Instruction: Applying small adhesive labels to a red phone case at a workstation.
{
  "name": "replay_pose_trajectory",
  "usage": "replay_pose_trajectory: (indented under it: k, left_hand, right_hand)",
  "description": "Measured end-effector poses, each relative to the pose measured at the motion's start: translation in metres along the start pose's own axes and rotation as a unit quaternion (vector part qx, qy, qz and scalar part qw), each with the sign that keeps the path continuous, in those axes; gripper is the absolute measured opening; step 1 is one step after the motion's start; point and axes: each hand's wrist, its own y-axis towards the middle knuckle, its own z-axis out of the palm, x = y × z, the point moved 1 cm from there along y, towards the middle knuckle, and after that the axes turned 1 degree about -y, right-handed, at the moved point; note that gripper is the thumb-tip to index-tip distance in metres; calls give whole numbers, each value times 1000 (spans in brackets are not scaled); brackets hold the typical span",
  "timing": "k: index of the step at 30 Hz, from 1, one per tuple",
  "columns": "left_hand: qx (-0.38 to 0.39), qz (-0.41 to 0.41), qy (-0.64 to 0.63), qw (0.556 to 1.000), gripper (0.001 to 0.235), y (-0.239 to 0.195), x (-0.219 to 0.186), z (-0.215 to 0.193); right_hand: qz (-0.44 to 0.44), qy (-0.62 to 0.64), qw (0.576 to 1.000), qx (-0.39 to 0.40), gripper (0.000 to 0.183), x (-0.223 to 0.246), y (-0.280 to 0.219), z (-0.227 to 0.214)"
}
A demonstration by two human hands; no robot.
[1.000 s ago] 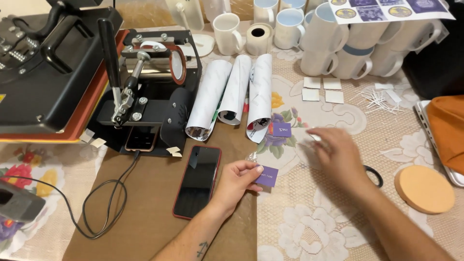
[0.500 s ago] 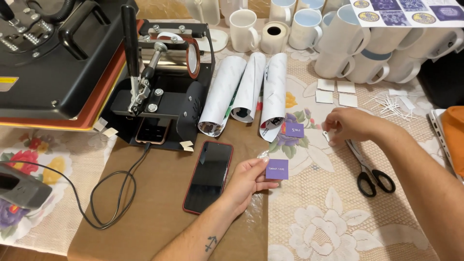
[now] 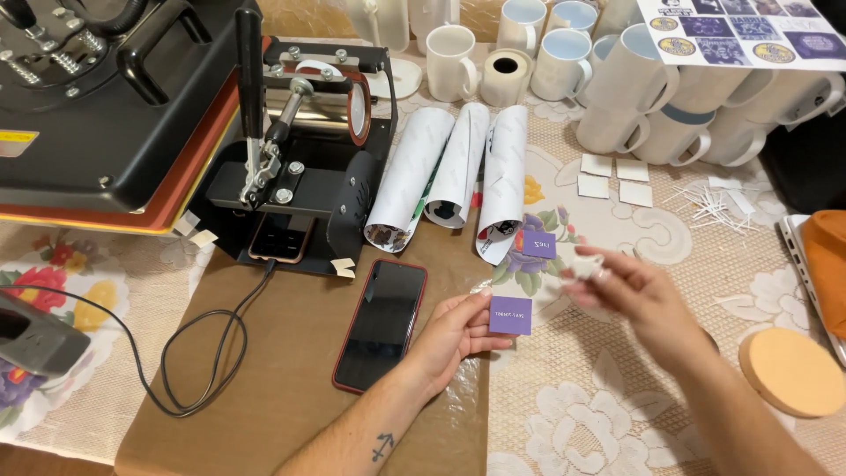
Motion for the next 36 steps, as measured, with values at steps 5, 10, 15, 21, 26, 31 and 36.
replay_pose_trajectory:
  k: [5,10,15,21,26,31,36]
  left_hand:
    - [-22,-6,8,1000,31,1,-1,1]
    - [-34,10,28,999,34,11,12,-7]
    - [11,108,82,991,42,26,38,-20]
    - [-33,447,540,712,35,24,21,0]
    - [7,576,733,362,19,95,-18,45]
    - [124,491,827,245,18,200,-19,80]
    - [163,294,906,257,13,249,-11,85]
  right_hand:
    - [-40,156,987,14,28,-81,14,6]
    - [-38,135,990,-27,16,-85,11,9]
    - [-121,88,984,-95,24,-96,29,0]
    - [-167,103,973,-119,24,-102,34,-3]
    - [-200,111,968,-106,28,-115,43,-7]
    - [-208,176,959,-83,40,-107,41,-15]
    - [-107,412,904,46,34,-103,50,-23]
